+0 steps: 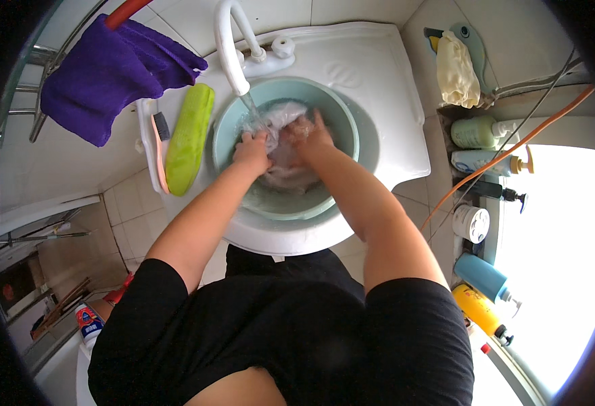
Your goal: The person fills a light blue basin with water from a tap and pours it into a bucket. They then use a handheld shower head to spray water onto the tiled floor. Finally, they take a grey cloth, wet it under the tap, and wring it out by hand.
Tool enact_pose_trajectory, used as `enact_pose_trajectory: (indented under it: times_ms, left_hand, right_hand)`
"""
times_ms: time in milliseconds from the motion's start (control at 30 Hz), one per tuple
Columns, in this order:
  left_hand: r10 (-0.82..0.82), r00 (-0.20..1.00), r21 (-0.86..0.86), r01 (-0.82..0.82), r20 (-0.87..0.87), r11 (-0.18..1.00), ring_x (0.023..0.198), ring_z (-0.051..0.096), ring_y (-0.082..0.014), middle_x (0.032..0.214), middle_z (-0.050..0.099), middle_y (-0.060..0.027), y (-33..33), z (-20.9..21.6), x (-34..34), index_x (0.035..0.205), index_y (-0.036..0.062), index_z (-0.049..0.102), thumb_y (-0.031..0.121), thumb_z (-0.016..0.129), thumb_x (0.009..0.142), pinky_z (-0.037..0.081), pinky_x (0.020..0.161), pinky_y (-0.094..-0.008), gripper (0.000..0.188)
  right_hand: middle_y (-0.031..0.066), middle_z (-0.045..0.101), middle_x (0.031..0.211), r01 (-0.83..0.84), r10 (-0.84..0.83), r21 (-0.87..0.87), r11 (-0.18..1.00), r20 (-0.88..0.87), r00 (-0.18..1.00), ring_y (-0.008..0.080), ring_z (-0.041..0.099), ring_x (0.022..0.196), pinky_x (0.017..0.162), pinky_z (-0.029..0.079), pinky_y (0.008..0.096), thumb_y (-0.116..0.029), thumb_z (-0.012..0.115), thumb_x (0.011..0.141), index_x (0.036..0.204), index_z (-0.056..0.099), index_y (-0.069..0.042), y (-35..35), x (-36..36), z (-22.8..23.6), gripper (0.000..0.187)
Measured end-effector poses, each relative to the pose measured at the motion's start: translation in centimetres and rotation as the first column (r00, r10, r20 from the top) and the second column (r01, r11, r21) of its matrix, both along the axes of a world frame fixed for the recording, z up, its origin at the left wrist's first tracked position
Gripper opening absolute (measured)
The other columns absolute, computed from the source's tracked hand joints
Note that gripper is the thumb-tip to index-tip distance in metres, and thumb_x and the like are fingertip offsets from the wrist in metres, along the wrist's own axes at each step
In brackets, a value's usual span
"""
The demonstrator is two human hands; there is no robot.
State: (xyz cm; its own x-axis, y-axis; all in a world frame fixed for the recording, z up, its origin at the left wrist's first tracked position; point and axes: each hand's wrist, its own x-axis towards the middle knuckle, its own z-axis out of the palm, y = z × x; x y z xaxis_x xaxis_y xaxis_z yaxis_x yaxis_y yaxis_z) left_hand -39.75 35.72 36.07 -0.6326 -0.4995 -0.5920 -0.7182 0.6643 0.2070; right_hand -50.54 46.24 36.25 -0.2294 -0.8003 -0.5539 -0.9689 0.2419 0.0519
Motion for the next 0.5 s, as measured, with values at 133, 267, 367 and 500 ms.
enact_pose_trajectory:
  times_ms: [133,267,367,500]
  left_hand:
    - [0.025,0.998,-0.042,-0.027,-0.053,0.999,0.099,0.046,-0.0345,0.119,0.033,-0.0163,-0.7,-0.2,-0.9,0.116,0.0127,0.032,0.021,0.071,0.062,0.043,0.079,-0.0402,0.067]
    - [-0.093,0.995,0.107,0.089,0.038,0.99,0.101,0.046,-0.0307,0.116,0.039,-0.0176,-2.2,-1.6,-0.3,0.112,0.0059,0.041,0.023,0.068,0.064,0.042,0.08,-0.0379,0.057]
    - [-0.056,0.99,0.271,0.09,-0.131,0.958,0.102,0.047,-0.0253,0.112,0.044,-0.0152,-3.0,-1.4,0.3,0.106,0.001,0.048,0.024,0.065,0.067,0.042,0.081,-0.0341,0.048]
    - [0.679,0.667,0.905,-0.017,-0.307,0.426,0.1,0.047,-0.023,0.111,0.048,-0.0098,-2.2,4.9,3.0,0.112,0.0017,0.045,0.019,0.057,0.078,0.036,0.087,-0.0353,0.041]
  right_hand:
    - [0.0076,0.009,0.139,0.262,-0.264,-0.033,0.964,-0.073,0.962,0.0296,0.003,0.128,0.101,0.006,0.0487,-0.051,0.037,0.079,0.132,0.021,-0.009,0.0,1.9,-1.7,0.069]
    - [0.0113,0.014,0.138,0.125,-0.12,-0.018,0.992,0.18,0.976,0.032,0.008,0.127,0.101,0.012,0.0461,-0.042,0.042,0.079,0.128,0.03,-0.008,1.0,2.7,-0.1,0.06]
    - [0.0131,0.015,0.137,0.322,-0.271,-0.022,0.947,0.485,0.832,0.032,0.011,0.126,0.099,0.016,0.0463,-0.04,0.046,0.078,0.126,0.032,-0.01,2.6,0.4,0.5,0.059]
    - [0.0139,0.022,0.134,0.896,-0.47,0.346,0.277,0.863,-0.188,0.0312,0.019,0.124,0.097,0.021,0.0473,-0.044,0.047,0.078,0.127,0.031,-0.014,5.6,0.6,1.4,0.059]
